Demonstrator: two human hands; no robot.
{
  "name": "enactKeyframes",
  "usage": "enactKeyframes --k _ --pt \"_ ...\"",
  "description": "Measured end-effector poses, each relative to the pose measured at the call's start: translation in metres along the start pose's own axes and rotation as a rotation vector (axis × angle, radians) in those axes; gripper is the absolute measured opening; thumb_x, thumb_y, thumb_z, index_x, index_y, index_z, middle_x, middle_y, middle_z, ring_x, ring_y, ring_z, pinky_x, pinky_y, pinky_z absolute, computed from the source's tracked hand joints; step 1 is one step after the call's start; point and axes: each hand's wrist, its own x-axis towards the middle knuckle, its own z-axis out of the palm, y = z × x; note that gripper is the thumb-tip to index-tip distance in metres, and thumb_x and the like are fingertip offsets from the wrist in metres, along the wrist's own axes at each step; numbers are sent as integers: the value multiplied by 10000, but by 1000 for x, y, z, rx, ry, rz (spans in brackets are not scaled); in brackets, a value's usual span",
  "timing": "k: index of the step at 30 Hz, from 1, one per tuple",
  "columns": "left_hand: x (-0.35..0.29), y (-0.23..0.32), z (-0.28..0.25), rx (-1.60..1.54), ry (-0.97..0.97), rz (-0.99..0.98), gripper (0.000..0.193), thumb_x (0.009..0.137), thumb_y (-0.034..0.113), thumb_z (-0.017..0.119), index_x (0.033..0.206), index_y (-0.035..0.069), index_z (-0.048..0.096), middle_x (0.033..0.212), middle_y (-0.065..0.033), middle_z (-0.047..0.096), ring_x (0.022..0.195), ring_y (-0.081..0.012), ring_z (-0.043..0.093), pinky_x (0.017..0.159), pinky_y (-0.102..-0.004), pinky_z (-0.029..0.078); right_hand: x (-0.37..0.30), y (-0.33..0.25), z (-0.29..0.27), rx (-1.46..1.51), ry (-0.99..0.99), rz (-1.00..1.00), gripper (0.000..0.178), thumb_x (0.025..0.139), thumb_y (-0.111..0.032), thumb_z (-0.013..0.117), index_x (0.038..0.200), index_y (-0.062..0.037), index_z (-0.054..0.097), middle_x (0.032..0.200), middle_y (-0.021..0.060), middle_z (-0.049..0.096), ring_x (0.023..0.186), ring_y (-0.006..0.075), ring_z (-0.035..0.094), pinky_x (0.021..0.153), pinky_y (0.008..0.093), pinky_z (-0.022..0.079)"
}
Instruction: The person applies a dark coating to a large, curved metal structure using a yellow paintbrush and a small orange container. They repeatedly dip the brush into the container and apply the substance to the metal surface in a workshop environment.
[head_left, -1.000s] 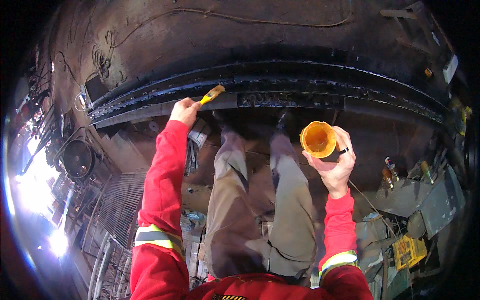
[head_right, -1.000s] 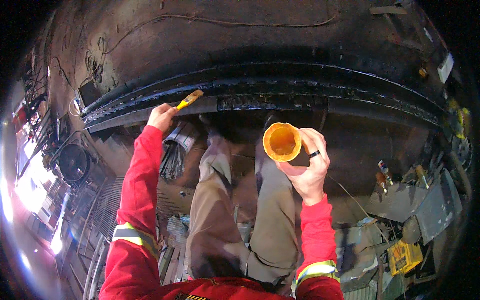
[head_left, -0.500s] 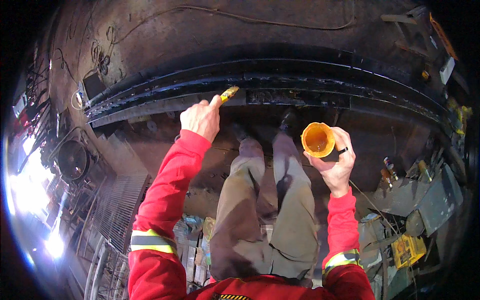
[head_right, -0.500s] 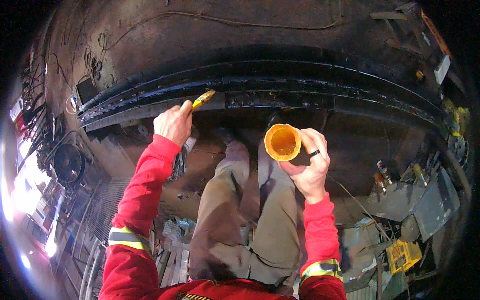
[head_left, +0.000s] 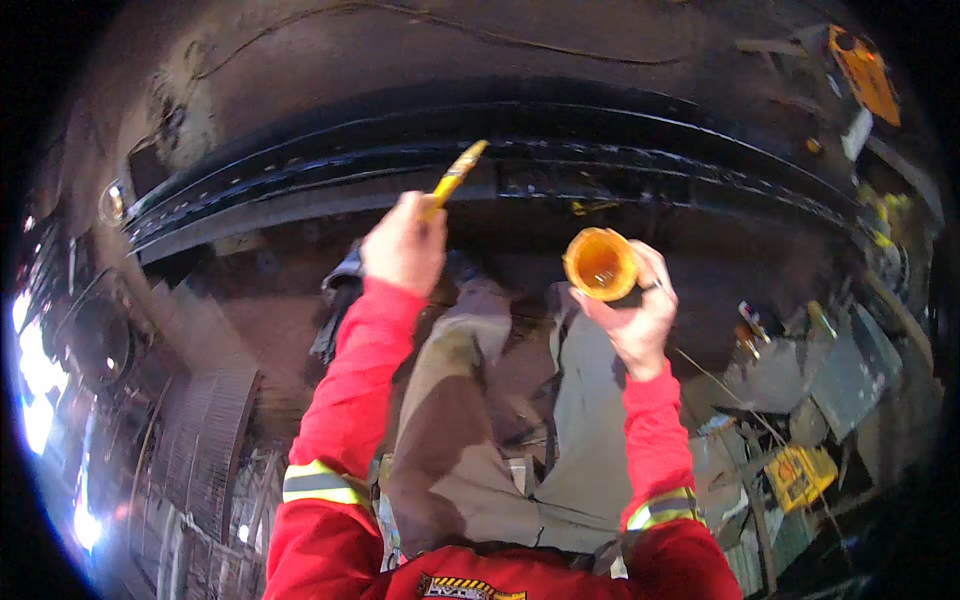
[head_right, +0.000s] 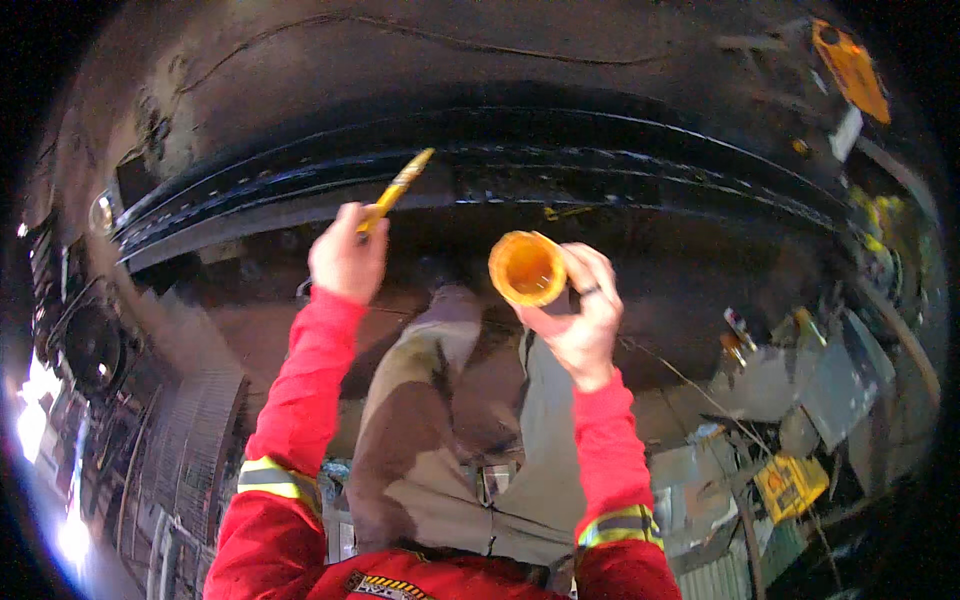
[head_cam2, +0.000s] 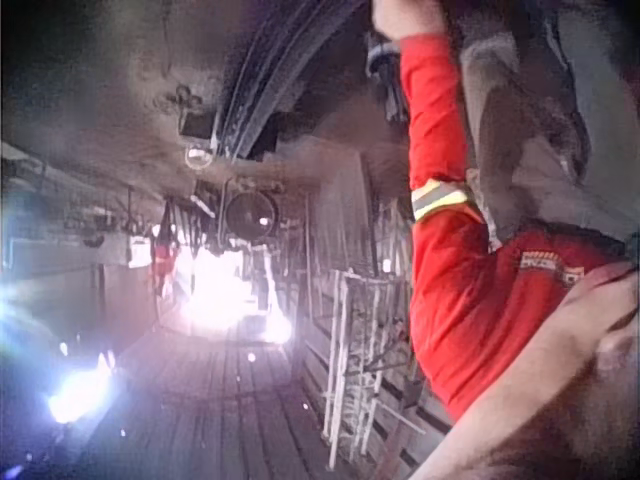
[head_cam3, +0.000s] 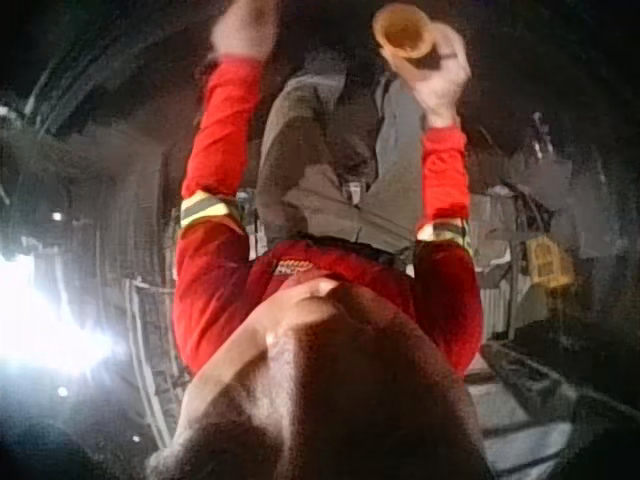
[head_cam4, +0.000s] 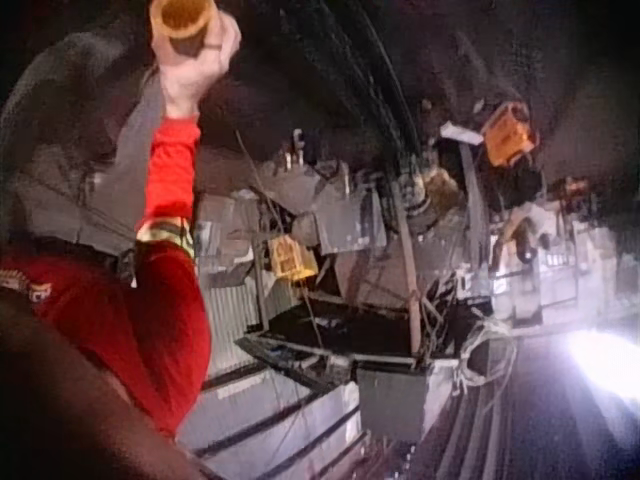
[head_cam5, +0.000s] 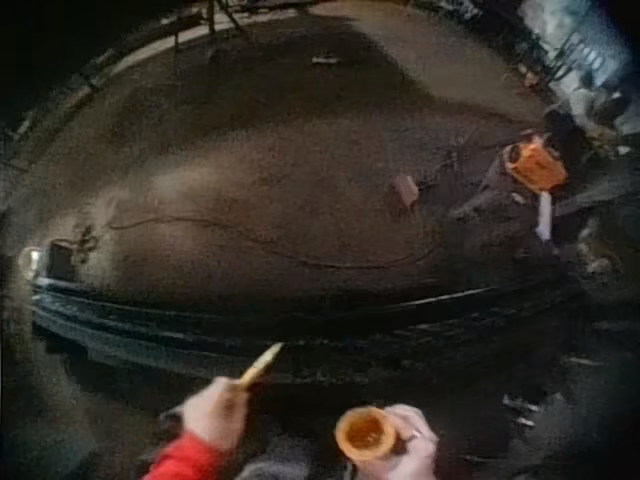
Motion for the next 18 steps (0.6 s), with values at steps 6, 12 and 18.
enactKeyframes --k 6,12,18 --pt "0 45 -133 -304 -148 368 258 754 -21 763 1005 -5 707 739 -107 653 627 -252 643 638 -327 523 30 30 1 15 -69 -253 608 610 -169 913 1164 -53 692 1136 121 659 1070 293 633 962 397 493" --pt "26 115 -100 183 -255 868 303 719 100 734 1007 26 676 667 -53 498 568 -231 524 532 -371 414 70 66 -12 35 -189 -515 654 578 -167 899 1185 -68 677 1099 111 620 1061 306 601 933 423 468" --pt "20 130 -20 598 -58 964 310 720 137 659 1019 55 645 711 -14 510 638 -174 552 559 -334 439 119 99 -4 8 -182 -778 654 558 -125 899 1167 -48 675 1085 119 627 1047 315 601 948 423 465"
